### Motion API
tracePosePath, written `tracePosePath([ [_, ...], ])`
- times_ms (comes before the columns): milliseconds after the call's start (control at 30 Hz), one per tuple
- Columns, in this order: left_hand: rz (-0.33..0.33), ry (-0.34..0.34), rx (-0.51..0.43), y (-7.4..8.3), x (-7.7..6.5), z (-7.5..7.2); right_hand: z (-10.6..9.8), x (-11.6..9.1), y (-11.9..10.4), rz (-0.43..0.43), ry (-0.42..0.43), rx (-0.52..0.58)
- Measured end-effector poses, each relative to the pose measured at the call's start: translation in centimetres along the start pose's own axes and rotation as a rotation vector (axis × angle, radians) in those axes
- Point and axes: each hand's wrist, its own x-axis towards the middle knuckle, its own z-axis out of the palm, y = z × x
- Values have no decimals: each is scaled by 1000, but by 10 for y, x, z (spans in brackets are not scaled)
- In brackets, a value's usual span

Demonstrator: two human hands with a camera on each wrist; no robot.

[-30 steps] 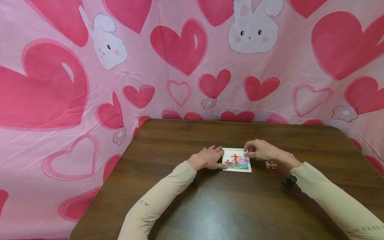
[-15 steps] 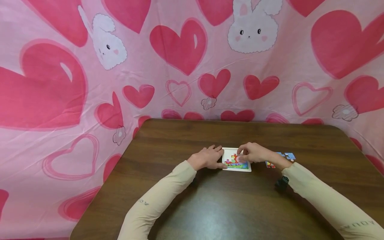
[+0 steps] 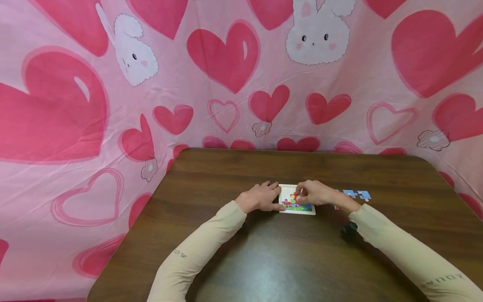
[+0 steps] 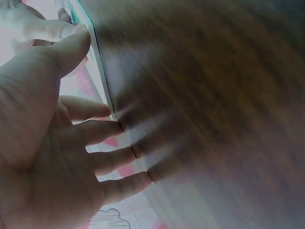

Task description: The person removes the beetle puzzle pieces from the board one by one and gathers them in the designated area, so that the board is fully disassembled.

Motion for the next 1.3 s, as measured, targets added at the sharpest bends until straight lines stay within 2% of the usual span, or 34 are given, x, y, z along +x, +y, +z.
tracePosePath([
  [167,4,-2,-4,0,-1,-2,2,1,1,-4,27,-8],
  [467,7,-1,-7,1,-2,-3,2,2,1,13,13,30],
  [733,7,-13,-19,2,-3,-2,2,0,1,73,-10,58],
  [967,4,-12,-18,2,-3,-3,2,2,2,35,-11,25],
  [1300,5,-3,-6,2,-4,-4,0,2,-2,28,18,-9],
])
